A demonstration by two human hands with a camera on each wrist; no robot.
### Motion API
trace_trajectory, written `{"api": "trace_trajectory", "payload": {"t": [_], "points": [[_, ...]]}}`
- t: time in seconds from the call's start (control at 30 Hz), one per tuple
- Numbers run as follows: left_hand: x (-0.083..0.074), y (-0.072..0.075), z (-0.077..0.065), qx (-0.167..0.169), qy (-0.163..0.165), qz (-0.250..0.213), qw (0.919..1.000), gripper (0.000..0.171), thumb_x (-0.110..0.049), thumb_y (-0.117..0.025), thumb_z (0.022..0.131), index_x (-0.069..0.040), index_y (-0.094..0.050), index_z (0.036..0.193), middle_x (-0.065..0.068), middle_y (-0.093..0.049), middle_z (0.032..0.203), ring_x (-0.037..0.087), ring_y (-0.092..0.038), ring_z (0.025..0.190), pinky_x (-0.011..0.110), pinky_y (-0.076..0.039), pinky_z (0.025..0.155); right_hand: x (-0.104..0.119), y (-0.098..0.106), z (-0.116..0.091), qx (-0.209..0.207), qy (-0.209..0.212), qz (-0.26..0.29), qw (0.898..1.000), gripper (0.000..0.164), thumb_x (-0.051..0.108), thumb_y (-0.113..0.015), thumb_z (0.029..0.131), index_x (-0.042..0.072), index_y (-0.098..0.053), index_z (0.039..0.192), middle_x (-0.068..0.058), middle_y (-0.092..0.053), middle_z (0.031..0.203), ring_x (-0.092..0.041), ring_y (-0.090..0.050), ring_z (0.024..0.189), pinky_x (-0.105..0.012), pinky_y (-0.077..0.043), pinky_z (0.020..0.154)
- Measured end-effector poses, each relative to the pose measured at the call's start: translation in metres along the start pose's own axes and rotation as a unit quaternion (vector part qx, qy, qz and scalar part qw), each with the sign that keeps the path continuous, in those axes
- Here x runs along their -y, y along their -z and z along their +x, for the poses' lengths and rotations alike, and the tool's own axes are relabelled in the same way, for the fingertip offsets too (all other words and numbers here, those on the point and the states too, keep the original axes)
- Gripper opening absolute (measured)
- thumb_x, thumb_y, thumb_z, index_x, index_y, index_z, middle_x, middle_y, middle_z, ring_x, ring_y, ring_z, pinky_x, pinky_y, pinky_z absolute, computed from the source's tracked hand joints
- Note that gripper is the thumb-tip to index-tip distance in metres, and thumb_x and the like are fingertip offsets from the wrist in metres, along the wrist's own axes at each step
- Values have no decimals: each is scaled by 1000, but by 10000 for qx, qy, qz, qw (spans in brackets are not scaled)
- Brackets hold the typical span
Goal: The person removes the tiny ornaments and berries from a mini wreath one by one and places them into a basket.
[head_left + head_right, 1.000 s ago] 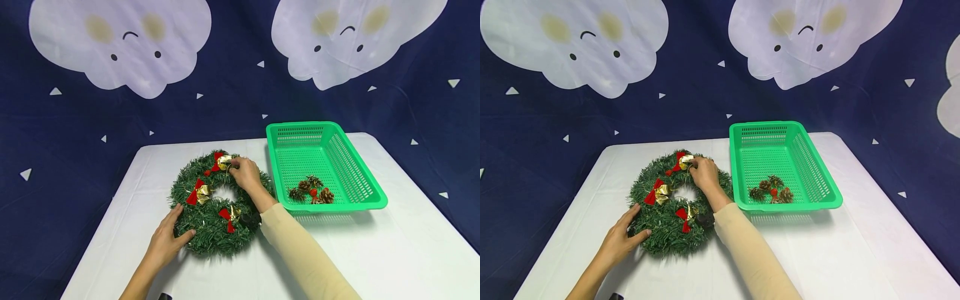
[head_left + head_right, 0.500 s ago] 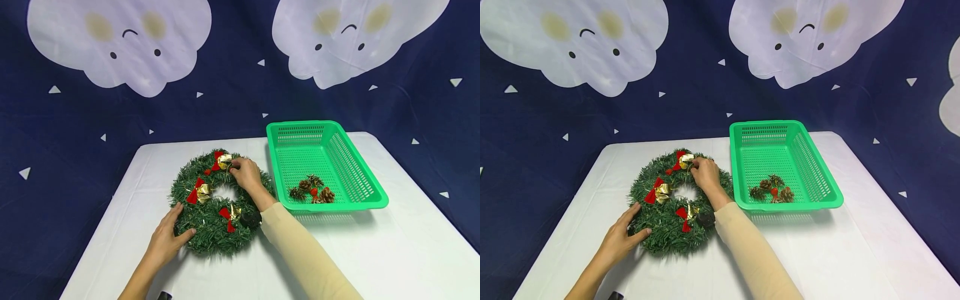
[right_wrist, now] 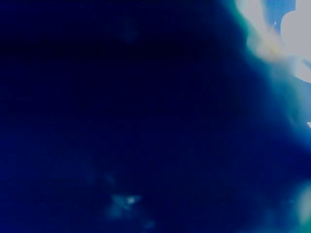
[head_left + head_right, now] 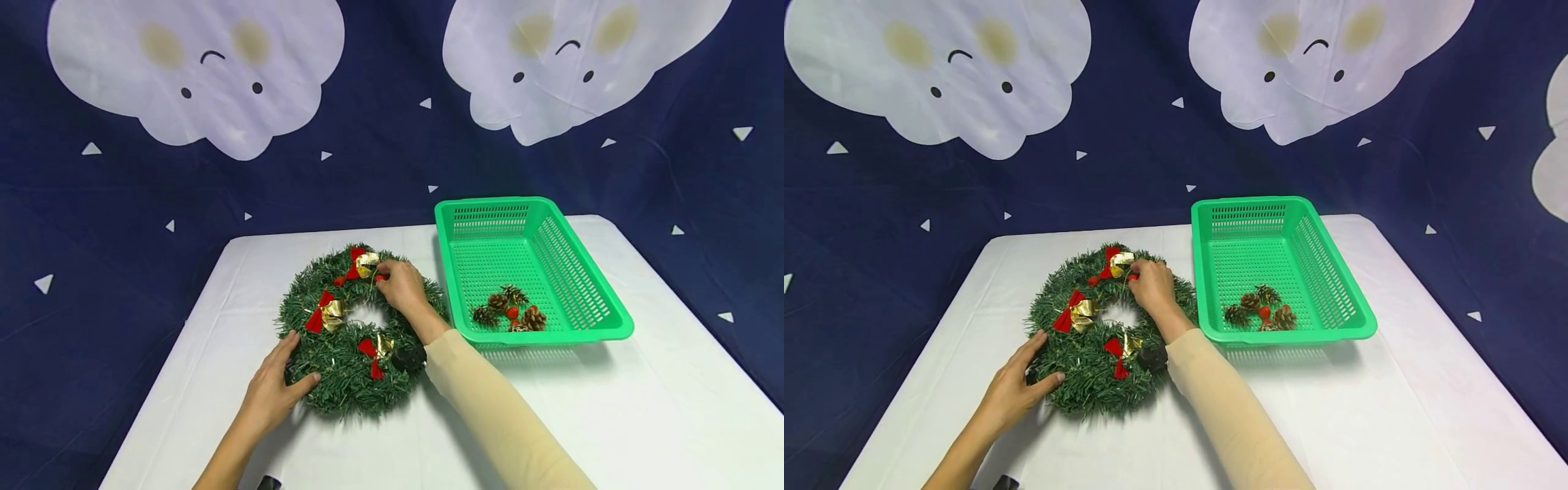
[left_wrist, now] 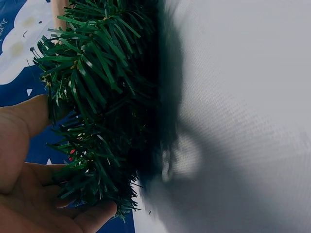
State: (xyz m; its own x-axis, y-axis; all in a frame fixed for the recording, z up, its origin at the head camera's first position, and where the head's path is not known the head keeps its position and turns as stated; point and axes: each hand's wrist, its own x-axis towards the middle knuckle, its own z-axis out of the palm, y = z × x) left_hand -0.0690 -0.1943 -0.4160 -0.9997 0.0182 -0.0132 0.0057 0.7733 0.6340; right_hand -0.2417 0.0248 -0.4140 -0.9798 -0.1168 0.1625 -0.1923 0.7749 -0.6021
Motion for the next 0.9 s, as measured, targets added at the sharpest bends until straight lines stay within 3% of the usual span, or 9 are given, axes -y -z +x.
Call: {"api": "trace_trajectory", "payload": {"t": [0.43,0.9], "points": [[0,0,0,-10,-10,-24,10000,81,-35,-67,85,-8,-26,149,13,-20,158,44,-23,141,67,-23,108,-2,-4,-1,-40,86,-262,9996,30,15,-71,83,12,-68,113,-2,-71,111,-26,-62,105,-40,-49,92],[-1,0,0,24,-27,43,10000,81,-36,-67,86,-8,-25,149,14,-19,158,44,-22,141,68,-23,107,-1,-4,-2,-134,-9,12,9999,29,14,-69,84,12,-67,113,-3,-71,112,-24,-62,103,-38,-50,92]]}}
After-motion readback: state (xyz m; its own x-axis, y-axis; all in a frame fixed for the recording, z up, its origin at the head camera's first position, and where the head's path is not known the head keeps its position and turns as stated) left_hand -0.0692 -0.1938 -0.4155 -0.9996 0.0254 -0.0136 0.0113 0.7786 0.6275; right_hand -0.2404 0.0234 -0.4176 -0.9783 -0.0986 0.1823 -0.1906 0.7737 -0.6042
